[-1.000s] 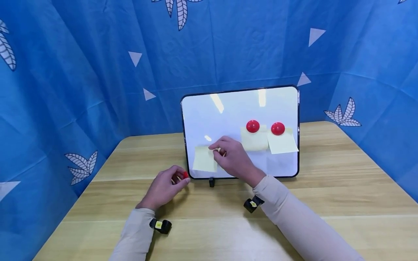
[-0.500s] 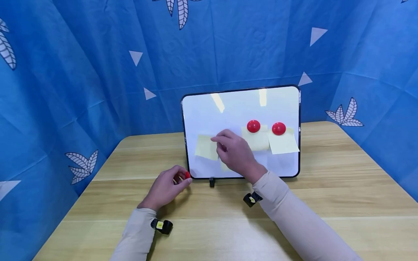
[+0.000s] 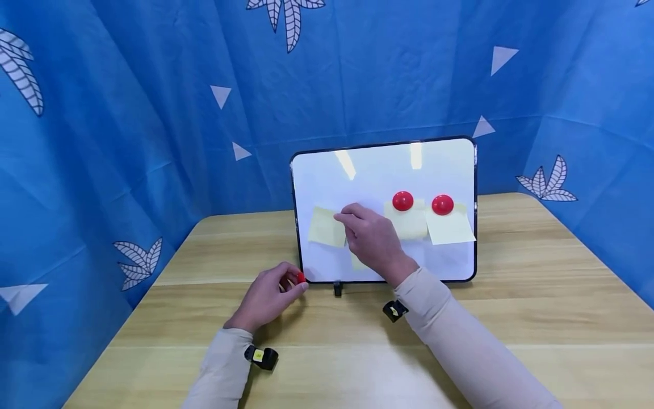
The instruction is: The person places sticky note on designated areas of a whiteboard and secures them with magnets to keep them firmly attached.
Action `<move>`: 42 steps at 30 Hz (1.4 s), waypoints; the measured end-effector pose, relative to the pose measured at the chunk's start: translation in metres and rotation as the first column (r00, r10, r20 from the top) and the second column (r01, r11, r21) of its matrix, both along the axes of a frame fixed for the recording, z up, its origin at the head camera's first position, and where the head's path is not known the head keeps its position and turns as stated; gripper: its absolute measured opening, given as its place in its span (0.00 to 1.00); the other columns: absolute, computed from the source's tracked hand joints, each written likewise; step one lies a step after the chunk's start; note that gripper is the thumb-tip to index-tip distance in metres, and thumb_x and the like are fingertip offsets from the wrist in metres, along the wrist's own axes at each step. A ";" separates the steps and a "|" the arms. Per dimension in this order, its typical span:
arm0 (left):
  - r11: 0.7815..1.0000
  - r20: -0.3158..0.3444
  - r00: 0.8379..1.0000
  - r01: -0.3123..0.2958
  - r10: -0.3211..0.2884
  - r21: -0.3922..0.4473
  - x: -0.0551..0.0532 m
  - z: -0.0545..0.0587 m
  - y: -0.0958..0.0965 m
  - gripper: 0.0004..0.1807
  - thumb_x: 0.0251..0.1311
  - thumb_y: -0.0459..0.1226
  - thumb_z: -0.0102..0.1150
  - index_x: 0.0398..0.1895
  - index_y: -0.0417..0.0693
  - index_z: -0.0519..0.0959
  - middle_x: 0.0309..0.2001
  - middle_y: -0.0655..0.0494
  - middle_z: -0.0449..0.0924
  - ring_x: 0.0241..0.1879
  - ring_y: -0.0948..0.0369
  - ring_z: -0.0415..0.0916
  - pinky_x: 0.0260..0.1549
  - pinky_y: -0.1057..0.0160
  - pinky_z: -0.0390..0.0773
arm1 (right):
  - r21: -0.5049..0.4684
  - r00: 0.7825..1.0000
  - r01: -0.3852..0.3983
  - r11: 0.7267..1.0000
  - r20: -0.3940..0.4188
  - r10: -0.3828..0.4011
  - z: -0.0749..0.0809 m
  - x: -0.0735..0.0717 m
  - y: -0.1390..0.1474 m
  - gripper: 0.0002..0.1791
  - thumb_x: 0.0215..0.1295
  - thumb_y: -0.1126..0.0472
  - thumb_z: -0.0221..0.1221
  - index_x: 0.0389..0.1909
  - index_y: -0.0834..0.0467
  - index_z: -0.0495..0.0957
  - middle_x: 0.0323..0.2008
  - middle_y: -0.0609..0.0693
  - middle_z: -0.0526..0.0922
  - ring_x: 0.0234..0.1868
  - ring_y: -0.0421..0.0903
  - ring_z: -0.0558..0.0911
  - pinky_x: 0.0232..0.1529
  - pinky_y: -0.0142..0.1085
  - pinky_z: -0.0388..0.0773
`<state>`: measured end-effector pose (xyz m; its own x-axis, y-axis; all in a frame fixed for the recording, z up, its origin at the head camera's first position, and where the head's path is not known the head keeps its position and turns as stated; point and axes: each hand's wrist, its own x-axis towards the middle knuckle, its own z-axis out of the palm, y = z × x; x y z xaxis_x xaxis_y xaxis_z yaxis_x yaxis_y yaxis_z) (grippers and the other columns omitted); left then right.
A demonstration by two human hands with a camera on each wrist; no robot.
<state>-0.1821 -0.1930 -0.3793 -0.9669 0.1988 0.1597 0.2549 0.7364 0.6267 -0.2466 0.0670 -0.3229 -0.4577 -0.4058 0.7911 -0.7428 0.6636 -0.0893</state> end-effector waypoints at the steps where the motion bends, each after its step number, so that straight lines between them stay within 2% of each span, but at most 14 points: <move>1: 1.000 -0.001 1.000 0.002 -0.002 -0.001 0.000 -0.001 0.001 0.12 0.61 0.48 0.69 0.44 0.59 0.79 0.35 0.66 0.79 0.35 0.63 0.76 0.35 0.59 0.78 | 0.004 1.000 0.008 1.000 -0.005 -0.008 -0.001 0.000 0.000 0.16 0.59 0.68 0.69 0.49 0.59 0.86 0.44 0.53 0.85 0.42 0.47 0.86 0.41 0.34 0.83; 8: 1.000 -0.011 1.000 -0.004 0.004 0.002 0.001 0.001 0.004 0.12 0.61 0.47 0.69 0.43 0.59 0.79 0.34 0.67 0.79 0.35 0.63 0.76 0.36 0.59 0.78 | 0.046 0.996 0.077 0.996 -0.056 -0.075 -0.003 -0.002 -0.002 0.18 0.58 0.65 0.70 0.50 0.59 0.86 0.46 0.54 0.86 0.46 0.49 0.85 0.44 0.38 0.83; 14: 1.000 -0.003 1.000 0.003 -0.003 0.010 0.001 0.003 0.005 0.12 0.61 0.48 0.69 0.43 0.59 0.79 0.35 0.67 0.79 0.35 0.62 0.76 0.35 0.59 0.78 | 0.038 0.985 0.136 0.990 -0.116 -0.131 -0.004 -0.001 -0.002 0.16 0.58 0.62 0.71 0.48 0.60 0.86 0.44 0.54 0.86 0.42 0.50 0.85 0.41 0.38 0.84; 22: 1.000 0.013 1.000 0.011 -0.011 0.021 0.001 0.000 0.005 0.11 0.61 0.48 0.69 0.42 0.60 0.79 0.34 0.66 0.79 0.35 0.62 0.76 0.35 0.59 0.78 | -0.025 0.985 0.105 0.994 -0.135 -0.107 -0.005 -0.005 -0.004 0.10 0.58 0.65 0.70 0.42 0.61 0.87 0.41 0.55 0.86 0.38 0.50 0.84 0.42 0.38 0.83; 33: 1.000 0.018 1.000 0.001 -0.002 0.009 0.001 0.000 0.007 0.11 0.62 0.48 0.68 0.43 0.61 0.79 0.34 0.67 0.79 0.35 0.63 0.75 0.33 0.60 0.78 | -0.046 0.988 0.067 0.997 -0.137 -0.073 -0.003 -0.010 -0.012 0.11 0.58 0.67 0.69 0.43 0.63 0.86 0.41 0.56 0.85 0.41 0.52 0.82 0.39 0.42 0.79; 42: 1.000 0.026 1.000 0.005 -0.005 0.004 0.002 -0.001 0.011 0.11 0.62 0.48 0.68 0.44 0.61 0.79 0.35 0.67 0.79 0.35 0.63 0.76 0.33 0.60 0.79 | 0.008 0.979 0.120 0.993 -0.166 -0.117 -0.003 -0.011 -0.012 0.15 0.60 0.66 0.68 0.48 0.63 0.85 0.47 0.56 0.84 0.47 0.53 0.82 0.45 0.46 0.77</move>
